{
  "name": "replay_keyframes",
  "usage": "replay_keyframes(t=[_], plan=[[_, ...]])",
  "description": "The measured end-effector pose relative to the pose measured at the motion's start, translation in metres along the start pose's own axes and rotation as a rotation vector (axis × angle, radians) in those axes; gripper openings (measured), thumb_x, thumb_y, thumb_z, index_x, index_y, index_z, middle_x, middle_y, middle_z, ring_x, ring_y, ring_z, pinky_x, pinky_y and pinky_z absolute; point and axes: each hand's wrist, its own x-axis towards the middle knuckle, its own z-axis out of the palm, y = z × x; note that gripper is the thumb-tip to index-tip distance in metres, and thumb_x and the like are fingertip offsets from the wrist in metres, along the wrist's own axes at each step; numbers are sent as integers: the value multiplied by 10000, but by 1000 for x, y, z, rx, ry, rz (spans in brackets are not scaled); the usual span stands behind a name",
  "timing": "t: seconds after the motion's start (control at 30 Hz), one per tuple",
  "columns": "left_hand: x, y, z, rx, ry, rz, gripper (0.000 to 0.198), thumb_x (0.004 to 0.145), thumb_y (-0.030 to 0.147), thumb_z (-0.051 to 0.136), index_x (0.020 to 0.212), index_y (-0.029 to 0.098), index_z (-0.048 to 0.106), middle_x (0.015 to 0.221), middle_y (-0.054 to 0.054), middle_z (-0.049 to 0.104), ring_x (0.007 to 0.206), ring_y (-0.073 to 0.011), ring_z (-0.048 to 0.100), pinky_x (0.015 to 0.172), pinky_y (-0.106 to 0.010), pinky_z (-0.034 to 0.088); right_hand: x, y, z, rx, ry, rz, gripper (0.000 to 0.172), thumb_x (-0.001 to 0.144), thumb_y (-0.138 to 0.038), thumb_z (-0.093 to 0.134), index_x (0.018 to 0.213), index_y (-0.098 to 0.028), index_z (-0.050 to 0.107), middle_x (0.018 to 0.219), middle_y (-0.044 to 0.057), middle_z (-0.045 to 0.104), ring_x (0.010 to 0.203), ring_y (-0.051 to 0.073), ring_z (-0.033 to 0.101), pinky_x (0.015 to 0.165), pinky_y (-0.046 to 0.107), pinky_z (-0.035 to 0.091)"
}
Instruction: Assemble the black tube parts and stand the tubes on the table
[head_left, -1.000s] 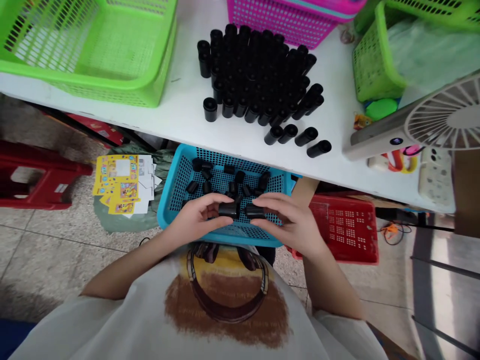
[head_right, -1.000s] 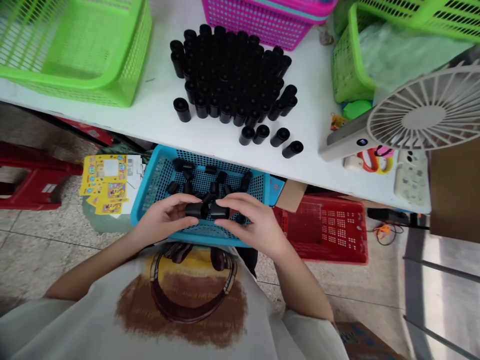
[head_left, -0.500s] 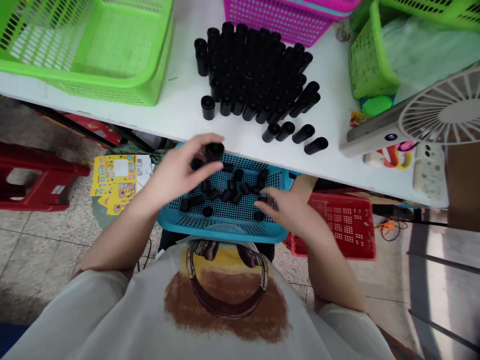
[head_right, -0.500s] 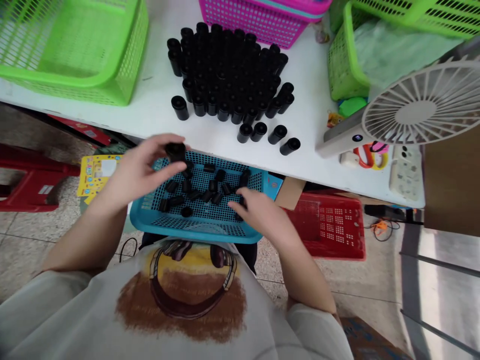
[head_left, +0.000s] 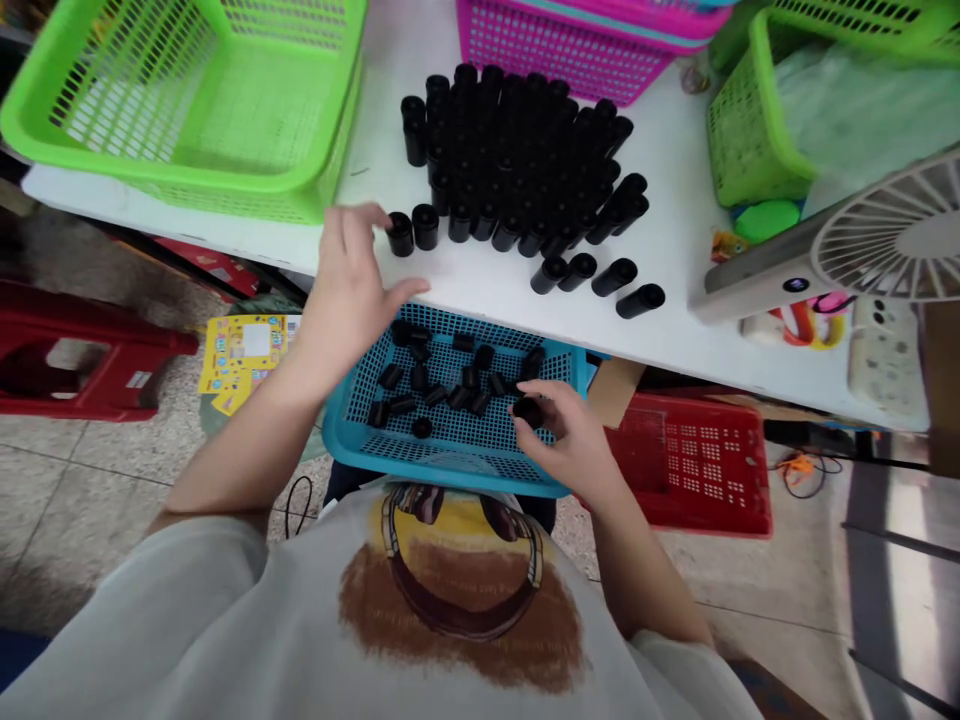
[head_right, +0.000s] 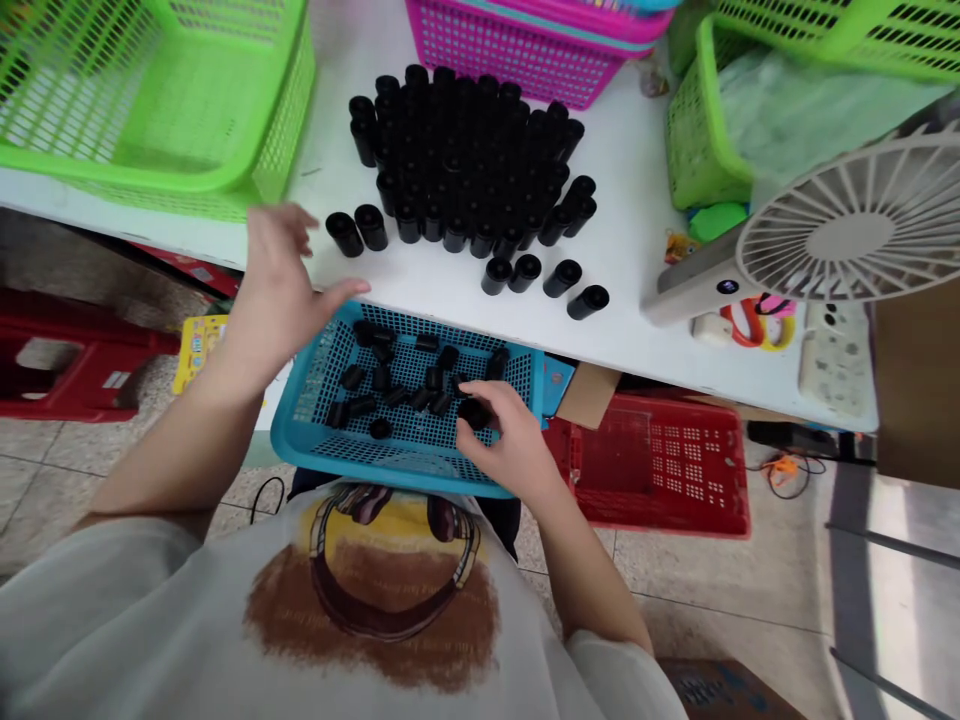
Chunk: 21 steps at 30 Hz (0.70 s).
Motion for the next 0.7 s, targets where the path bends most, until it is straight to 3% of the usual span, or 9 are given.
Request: replay_keyframes(t=[0.03,0.07,0.13,0.17,0.27,0.4,0.53,0.6,0.7], plan=[[-14,4,0,1,-79,26,515,822,308,902,1208,150,599,1222,-86,615,1152,-246,613,1112,-425,485,-2,-1,-2,54,52,-32,321,955,-323,658,1270,-272,689,1170,99,697,943,204,723,746,344,615],[-29,7,0,-9,-268,51,406,858,305,858,1164,177,624,1116,-58,633,1041,-234,650,1007,-404,536,-4,-2,-3,80,93,-51,319,970,-333,662,1282,-293,714,1180,96,702,949,202,723,749,349,621],[-60,6,7,9,-713,100,428,780,298,891,1137,212,671,1045,-36,645,884,-231,683,805,-353,557,-6,-3,-5,80,183,-46,312,975,-364,687,1276,-327,758,1172,82,724,957,204,723,758,362,631],[-74,3,12,42,-870,107,464,735,265,904,1146,224,693,1070,-42,654,834,-227,688,738,-332,543,-6,-3,-5,76,231,-31,319,971,-376,699,1281,-343,767,1168,73,735,969,207,723,762,367,634],[-103,-9,29,95,-1076,77,335,751,122,797,1065,217,732,1121,-62,695,780,-213,708,693,-303,527,-4,-2,-5,103,323,4,340,958,-383,729,1296,-386,768,1162,50,757,992,208,724,775,370,642],[-111,-10,35,49,-1060,79,176,836,152,701,994,209,752,1011,-65,748,875,-236,738,810,-324,574,-3,-1,-3,190,329,21,291,948,-400,749,1235,-389,798,1151,44,770,1028,218,730,831,396,651],[-108,11,20,-162,-759,76,235,939,255,596,1095,215,767,1068,-92,749,977,-246,729,929,-384,587,-7,-2,9,339,353,89,278,999,-465,672,1215,-355,809,1215,70,766,1117,245,740,937,460,643],[-113,23,14,-331,-705,8,294,940,308,633,1212,244,728,1120,-75,735,966,-223,726,838,-342,603,-10,-6,18,356,359,91,290,1035,-478,611,1184,-344,821,1233,78,772,1152,258,740,968,483,637],[-125,36,11,-563,-701,-212,603,841,370,809,1392,291,576,1098,-46,727,938,-205,729,653,-256,570,-13,-18,29,300,298,13,253,1035,-428,630,1177,-359,828,1174,65,789,1070,235,761,886,419,657]])
